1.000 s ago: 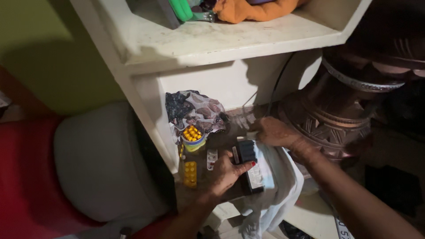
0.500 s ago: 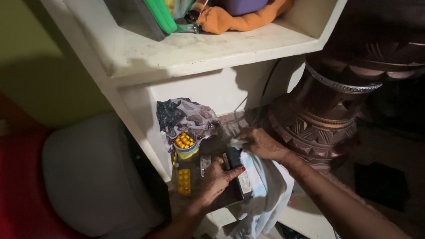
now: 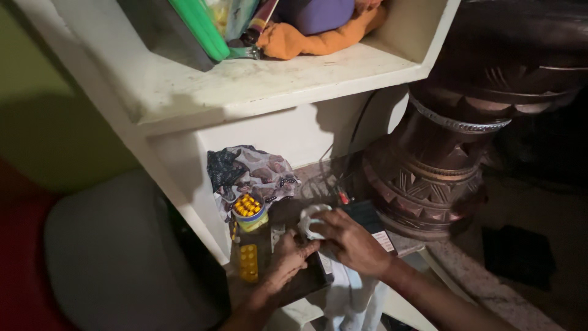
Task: The person wipes a black electronic device and its cables using a white cloth, handling the device and turning it over to clean different sides.
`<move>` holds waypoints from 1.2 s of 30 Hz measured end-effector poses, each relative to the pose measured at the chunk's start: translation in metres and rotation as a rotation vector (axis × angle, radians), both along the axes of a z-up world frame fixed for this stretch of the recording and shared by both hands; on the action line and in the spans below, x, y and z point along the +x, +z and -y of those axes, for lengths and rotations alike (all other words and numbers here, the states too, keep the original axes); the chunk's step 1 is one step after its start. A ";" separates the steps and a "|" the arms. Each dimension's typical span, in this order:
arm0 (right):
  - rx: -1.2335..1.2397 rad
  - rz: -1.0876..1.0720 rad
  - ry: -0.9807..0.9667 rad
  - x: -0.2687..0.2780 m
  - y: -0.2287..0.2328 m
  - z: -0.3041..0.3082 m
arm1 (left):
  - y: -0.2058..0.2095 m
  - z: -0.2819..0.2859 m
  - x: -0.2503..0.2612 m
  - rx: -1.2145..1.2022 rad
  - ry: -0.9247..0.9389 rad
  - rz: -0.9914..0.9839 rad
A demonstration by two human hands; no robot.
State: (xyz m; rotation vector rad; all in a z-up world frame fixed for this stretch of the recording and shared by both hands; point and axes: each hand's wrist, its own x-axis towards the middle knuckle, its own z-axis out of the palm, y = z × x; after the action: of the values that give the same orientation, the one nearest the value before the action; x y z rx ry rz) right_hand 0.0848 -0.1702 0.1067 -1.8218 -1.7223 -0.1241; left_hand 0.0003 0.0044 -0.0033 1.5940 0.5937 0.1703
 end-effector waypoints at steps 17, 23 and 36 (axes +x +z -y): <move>-0.033 -0.049 -0.195 0.006 -0.045 0.038 | -0.011 -0.020 0.007 -0.235 -0.052 -0.107; -0.060 -0.001 -0.104 0.019 -0.062 0.063 | -0.065 -0.040 0.020 -0.371 -0.289 -0.152; -0.070 -0.099 -0.154 -0.023 -0.057 0.019 | -0.042 -0.031 -0.001 -0.442 -0.172 -0.020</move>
State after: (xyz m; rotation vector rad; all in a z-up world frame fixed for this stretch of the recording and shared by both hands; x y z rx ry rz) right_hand 0.0617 -0.1887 0.0492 -1.9776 -1.5353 -0.0369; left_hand -0.0008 0.0350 -0.0454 1.2097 0.4680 -0.1014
